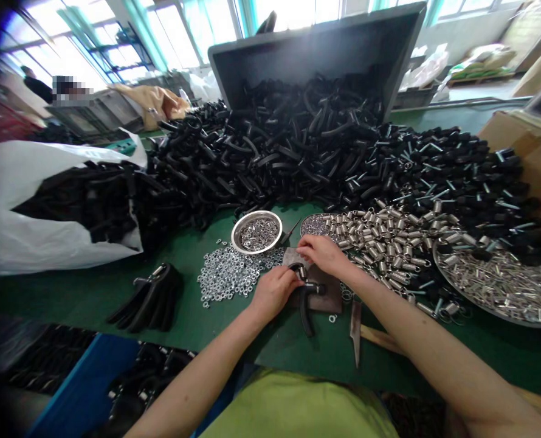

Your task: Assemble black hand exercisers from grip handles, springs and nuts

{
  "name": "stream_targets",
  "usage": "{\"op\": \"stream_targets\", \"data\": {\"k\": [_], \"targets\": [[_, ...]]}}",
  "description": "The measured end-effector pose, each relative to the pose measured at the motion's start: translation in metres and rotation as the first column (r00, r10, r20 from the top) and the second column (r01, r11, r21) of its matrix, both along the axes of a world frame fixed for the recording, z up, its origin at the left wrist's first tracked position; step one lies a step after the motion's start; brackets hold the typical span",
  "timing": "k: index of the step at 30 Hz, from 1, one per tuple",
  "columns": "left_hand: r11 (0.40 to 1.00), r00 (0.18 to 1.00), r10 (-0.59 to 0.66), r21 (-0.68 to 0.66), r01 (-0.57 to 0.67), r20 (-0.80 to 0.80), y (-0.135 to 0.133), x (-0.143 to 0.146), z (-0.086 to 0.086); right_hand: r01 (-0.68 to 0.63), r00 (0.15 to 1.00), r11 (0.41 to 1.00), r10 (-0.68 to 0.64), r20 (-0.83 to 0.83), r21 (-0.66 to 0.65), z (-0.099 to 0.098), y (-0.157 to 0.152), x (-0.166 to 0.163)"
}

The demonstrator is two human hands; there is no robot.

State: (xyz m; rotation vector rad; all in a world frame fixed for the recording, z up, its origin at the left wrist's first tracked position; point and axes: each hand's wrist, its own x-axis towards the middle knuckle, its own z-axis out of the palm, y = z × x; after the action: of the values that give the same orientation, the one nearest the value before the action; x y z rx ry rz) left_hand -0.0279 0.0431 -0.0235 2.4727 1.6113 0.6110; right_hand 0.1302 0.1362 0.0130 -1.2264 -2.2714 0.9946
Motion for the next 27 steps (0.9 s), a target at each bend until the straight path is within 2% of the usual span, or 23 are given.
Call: {"op": "stream_targets", "data": {"k": [3,7,13,17,20,22,24,26,27], "targets": [[0.997,0.994,-0.053,0.051,0.058,-0.095,-0.001,0.001,-0.001,0.019,0.997,0.998,-0.024,0.078,0.066,-0.016,-0.007,0.009],[0.998,0.994,-0.017,0.053,0.022,-0.109,-0.005,0.001,0.001,-0.002,0.984,0.986,-0.028,0.178,0.167,-0.027,-0.008,0.005],[1.0,0.987,-0.003,-0.022,0.0,-0.16,-0.023,-0.002,0.014,-0.077,0.945,0.942,-0.035,0.326,0.326,-0.026,-0.022,0.002],[0.988,0.969,0.083,-0.106,-0.11,-0.233,-0.039,-0.001,0.023,-0.153,0.921,0.912,-0.008,0.388,0.381,-0.025,-0.035,-0.001],[0.975,0.951,0.101,-0.163,-0.154,-0.293,-0.046,0.0,0.023,-0.174,0.912,0.901,-0.004,0.409,0.397,-0.018,-0.039,0.001],[0.972,0.947,0.078,-0.185,-0.141,-0.311,-0.046,0.0,0.021,-0.147,0.915,0.891,-0.042,0.401,0.43,-0.008,-0.047,0.014],[0.974,0.951,0.048,-0.198,-0.113,-0.307,-0.045,0.0,0.018,-0.099,0.916,0.888,-0.096,0.389,0.45,0.003,-0.063,0.04],[0.974,0.955,0.024,-0.207,-0.088,-0.295,-0.043,-0.001,0.017,-0.068,0.903,0.914,-0.114,0.413,0.401,0.007,-0.088,0.078],[0.974,0.956,0.02,-0.21,-0.084,-0.293,-0.043,-0.001,0.017,-0.073,0.885,0.943,-0.089,0.457,0.326,0.006,-0.103,0.099]]}}
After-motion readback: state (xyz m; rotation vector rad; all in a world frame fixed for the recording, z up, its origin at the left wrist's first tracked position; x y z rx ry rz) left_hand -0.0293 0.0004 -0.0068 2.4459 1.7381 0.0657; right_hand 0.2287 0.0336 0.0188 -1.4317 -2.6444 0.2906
